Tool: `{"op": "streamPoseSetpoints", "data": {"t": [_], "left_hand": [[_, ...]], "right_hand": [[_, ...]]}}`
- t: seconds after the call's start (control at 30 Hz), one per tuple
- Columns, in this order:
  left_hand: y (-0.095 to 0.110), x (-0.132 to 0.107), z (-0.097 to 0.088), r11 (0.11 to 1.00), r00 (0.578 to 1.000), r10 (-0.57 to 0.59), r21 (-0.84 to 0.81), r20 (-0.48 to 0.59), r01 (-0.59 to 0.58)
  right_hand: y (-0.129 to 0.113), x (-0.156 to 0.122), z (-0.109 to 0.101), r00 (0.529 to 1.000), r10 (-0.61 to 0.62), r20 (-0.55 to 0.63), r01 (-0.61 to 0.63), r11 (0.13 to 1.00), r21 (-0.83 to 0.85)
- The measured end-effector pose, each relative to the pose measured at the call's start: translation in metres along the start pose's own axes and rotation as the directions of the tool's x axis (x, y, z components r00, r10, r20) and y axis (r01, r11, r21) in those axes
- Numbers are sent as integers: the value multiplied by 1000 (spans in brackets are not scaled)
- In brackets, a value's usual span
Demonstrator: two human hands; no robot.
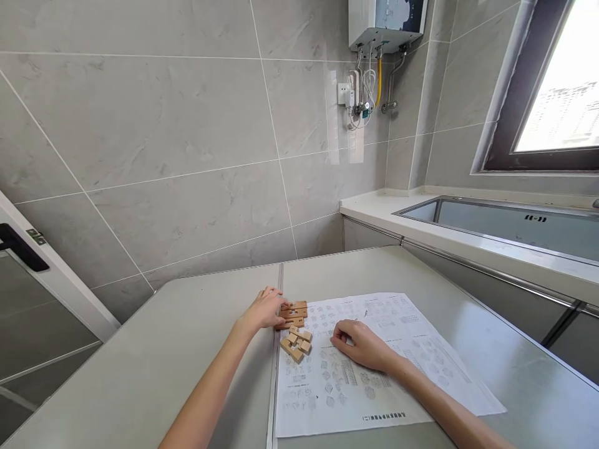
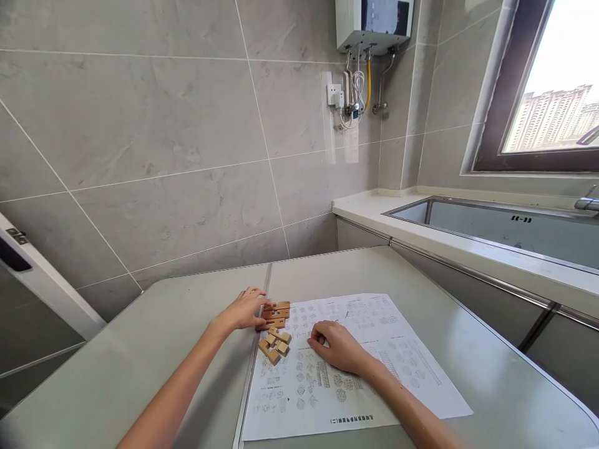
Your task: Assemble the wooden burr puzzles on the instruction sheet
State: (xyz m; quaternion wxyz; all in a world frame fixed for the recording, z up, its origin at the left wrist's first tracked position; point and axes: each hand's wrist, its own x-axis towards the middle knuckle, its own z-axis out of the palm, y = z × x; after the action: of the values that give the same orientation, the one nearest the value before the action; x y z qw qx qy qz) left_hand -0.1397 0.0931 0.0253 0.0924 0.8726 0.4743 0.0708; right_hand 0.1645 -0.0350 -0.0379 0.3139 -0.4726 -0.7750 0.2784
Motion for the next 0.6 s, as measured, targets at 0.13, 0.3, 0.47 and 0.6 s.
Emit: {"op": "streamPoseSetpoints", "data": {"t": [0.13, 0.3, 0.47, 0.6], "left_hand": [[7, 19, -4, 993, 993, 46, 104, 106, -57], [13, 32, -4, 977, 968, 62, 182, 245, -109], [16, 42, -9, 968, 952, 68, 211, 299, -136], [20, 48, -11, 969, 951, 79, 202, 299, -144]], "right_hand": [[1, 1, 1, 1000, -5, -3, 5, 1000, -9], [1, 1, 1, 1000, -1, 8, 1, 1000, -6], [3, 2, 2, 1000, 1, -1, -1, 1000, -12], [4, 2, 2, 1000, 3, -6, -3, 1000, -5]]}}
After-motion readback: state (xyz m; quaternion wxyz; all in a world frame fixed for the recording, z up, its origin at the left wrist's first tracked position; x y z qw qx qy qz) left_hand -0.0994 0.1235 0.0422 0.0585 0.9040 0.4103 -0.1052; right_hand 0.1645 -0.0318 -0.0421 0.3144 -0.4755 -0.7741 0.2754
